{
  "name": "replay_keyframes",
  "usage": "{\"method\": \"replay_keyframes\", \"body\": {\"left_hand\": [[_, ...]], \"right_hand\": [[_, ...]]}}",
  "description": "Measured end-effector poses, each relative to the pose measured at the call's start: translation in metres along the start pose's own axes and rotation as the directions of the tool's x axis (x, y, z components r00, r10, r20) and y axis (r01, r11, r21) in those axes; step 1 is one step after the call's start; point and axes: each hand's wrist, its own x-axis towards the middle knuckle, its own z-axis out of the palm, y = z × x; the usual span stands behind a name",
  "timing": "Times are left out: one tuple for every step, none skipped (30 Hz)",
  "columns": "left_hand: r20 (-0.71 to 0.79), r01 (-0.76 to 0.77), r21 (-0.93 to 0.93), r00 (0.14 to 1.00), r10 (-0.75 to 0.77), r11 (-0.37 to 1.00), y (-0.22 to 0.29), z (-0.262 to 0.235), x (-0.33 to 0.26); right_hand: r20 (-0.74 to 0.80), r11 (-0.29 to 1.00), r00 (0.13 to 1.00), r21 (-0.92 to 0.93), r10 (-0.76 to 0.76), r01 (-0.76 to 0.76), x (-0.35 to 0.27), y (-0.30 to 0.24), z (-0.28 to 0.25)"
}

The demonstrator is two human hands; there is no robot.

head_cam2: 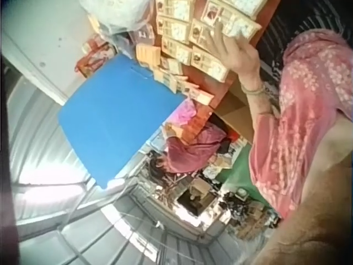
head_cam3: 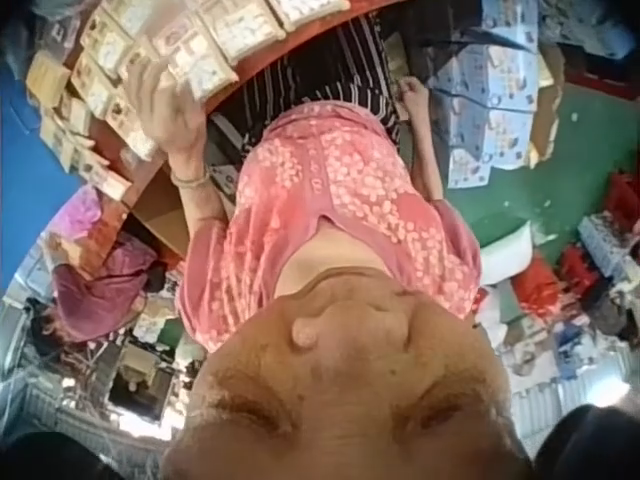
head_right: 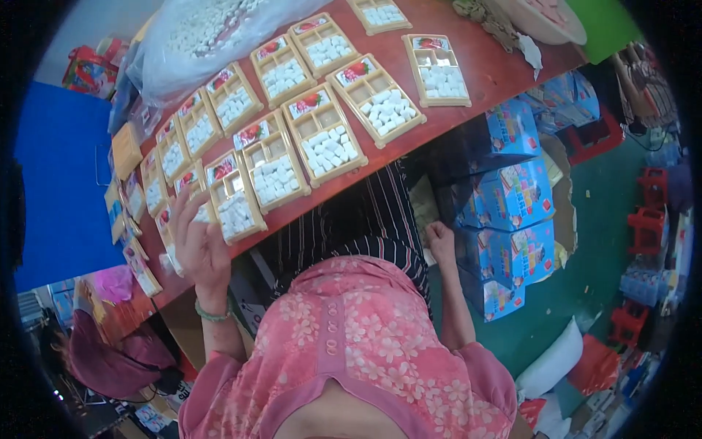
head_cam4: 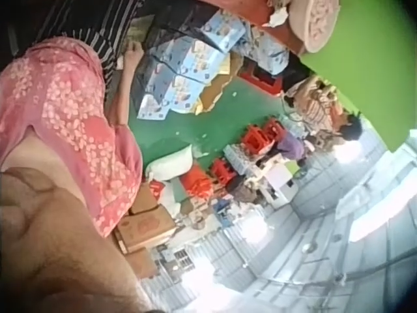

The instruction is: Packaging small white square items into partitioned plastic trays on a factory work table.

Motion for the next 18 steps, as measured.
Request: {"method": "replay_keyframes", "body": {"left_hand": [[0.148, -0.018, -0.041, 0.989, 0.024, 0.999, 0.0, 0.003, 0.005], [0.195, -0.019, -0.06, 0.98, 0.03, 0.998, 0.009, 0.01, 0.009], [0.241, -0.016, -0.081, 0.97, 0.035, 0.997, 0.022, 0.023, 0.011], [0.302, -0.058, -0.084, 0.95, 0.081, 0.995, 0.032, 0.033, 0.015], [0.365, -0.1, -0.078, 0.923, 0.122, 0.992, 0.043, 0.039, 0.023], [0.363, -0.093, -0.08, 0.925, 0.116, 0.992, 0.051, 0.047, 0.029], [0.379, -0.121, -0.113, 0.912, 0.155, 0.986, 0.057, 0.055, 0.037], [0.394, -0.149, -0.145, 0.898, 0.196, 0.978, 0.062, 0.062, 0.044], [0.391, -0.143, -0.146, 0.901, 0.19, 0.979, 0.063, 0.07, 0.049], [0.405, -0.169, -0.154, 0.888, 0.218, 0.973, 0.063, 0.078, 0.053], [0.419, -0.196, -0.164, 0.873, 0.249, 0.967, 0.063, 0.085, 0.057], [0.41, -0.208, -0.167, 0.874, 0.26, 0.964, 0.062, 0.092, 0.058], [0.408, -0.205, -0.167, 0.876, 0.256, 0.965, 0.061, 0.095, 0.059], [0.427, -0.223, -0.155, 0.863, 0.269, 0.962, 0.059, 0.096, 0.059], [0.444, -0.245, -0.143, 0.85, 0.283, 0.959, 0.057, 0.098, 0.06], [0.442, -0.24, -0.133, 0.854, 0.275, 0.962, 0.057, 0.1, 0.059], [0.447, -0.221, -0.15, 0.854, 0.265, 0.964, 0.053, 0.102, 0.055], [0.454, -0.197, -0.151, 0.856, 0.245, 0.969, 0.051, 0.099, 0.052]], "right_hand": [[-0.012, 1.0, 1.0, -0.007, 0.005, -0.005, -0.002, -0.011, -0.005], [-0.035, 0.997, 0.998, -0.052, -0.058, 0.056, -0.001, -0.02, -0.007], [-0.057, 0.988, 0.991, -0.101, -0.121, 0.114, 0.001, -0.028, -0.007], [-0.061, 0.996, 0.994, 0.013, -0.086, 0.087, 0.002, -0.034, -0.004], [-0.058, 0.997, 0.995, 0.012, -0.082, 0.082, 0.002, -0.037, 0.0], [-0.069, 0.995, 0.994, 0.032, -0.089, 0.092, 0.004, -0.037, 0.004], [-0.081, 0.994, 0.992, 0.052, -0.097, 0.101, 0.006, -0.038, 0.005], [-0.051, 0.994, 0.994, 0.037, -0.096, 0.098, 0.008, -0.033, 0.004], [-0.048, 0.995, 0.994, 0.031, -0.098, 0.099, 0.005, -0.034, 0.006], [-0.045, 0.996, 0.995, 0.013, -0.086, 0.087, 0.001, -0.034, 0.009], [-0.044, 0.997, 0.996, -0.003, -0.074, 0.073, -0.004, -0.033, 0.009], [-0.058, 0.991, 0.993, -0.092, -0.104, 0.099, -0.003, -0.024, 0.009], [-0.055, 0.99, 0.993, -0.096, -0.106, 0.1, -0.005, -0.019, 0.008], [-0.053, 0.987, 0.993, -0.132, -0.103, 0.095, -0.007, -0.016, 0.009], [-0.051, 0.982, 0.993, -0.165, -0.103, 0.094, -0.007, -0.011, 0.009], [-0.037, 0.981, 0.996, -0.18, -0.081, 0.073, -0.008, -0.007, 0.007], [-0.004, 0.979, 0.996, -0.182, -0.093, 0.09, -0.01, -0.01, 0.007], [-0.015, 0.965, 0.991, -0.228, -0.134, 0.127, -0.014, -0.015, 0.007]]}}
